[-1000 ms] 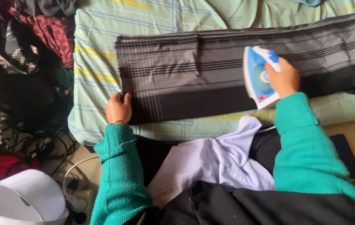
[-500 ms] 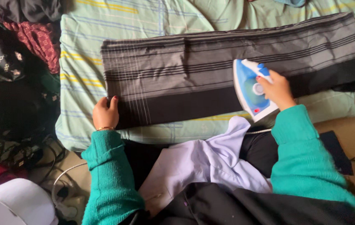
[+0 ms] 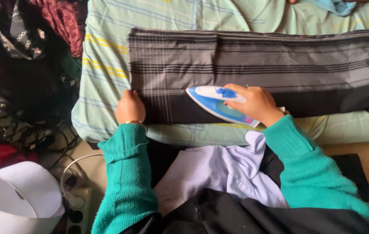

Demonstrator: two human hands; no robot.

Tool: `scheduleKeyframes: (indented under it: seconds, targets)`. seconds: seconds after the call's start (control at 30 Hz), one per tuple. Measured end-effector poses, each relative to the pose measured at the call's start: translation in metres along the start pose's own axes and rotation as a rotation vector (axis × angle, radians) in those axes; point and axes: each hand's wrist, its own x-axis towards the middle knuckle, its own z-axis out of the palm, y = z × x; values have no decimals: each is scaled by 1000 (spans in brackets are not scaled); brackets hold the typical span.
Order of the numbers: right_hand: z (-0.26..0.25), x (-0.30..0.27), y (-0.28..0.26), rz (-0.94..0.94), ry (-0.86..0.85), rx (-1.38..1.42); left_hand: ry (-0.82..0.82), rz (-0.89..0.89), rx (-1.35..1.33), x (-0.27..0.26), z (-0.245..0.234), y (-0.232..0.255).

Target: The person irons a striped garment on a bed, smoothing and folding it, then irons a dark garment. The person uses a handheld iron and adjusts the garments by hand.

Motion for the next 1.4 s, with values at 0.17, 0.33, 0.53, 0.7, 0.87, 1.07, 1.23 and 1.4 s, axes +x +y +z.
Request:
scheduleKeyframes:
  seconds: [0.17, 0.33, 0.53, 0.7, 0.87, 1.07, 1.23, 1.4]
  targets:
    - [9, 45, -5, 9, 116, -90, -22, -44, -34, 4, -1, 2]
    - [17, 89, 22, 66, 260, 18, -25, -74, -57, 3, 3, 1]
    - [21, 111, 32, 436, 340, 90, -41, -61, -132, 3, -5, 1]
    - [21, 88, 17, 452, 253, 213, 3, -29, -237, 0, -15, -1]
    - [28, 65, -4, 407, 234, 278, 7, -13, -315, -6, -26, 4]
    - [37, 96, -34, 482, 154, 462, -320, 5, -142, -6, -48, 0]
    - [51, 126, -65, 360, 149, 458, -280, 110, -320, -7, -42, -20]
    - [67, 157, -91, 337, 123, 457, -301, 115, -365, 1, -34, -32]
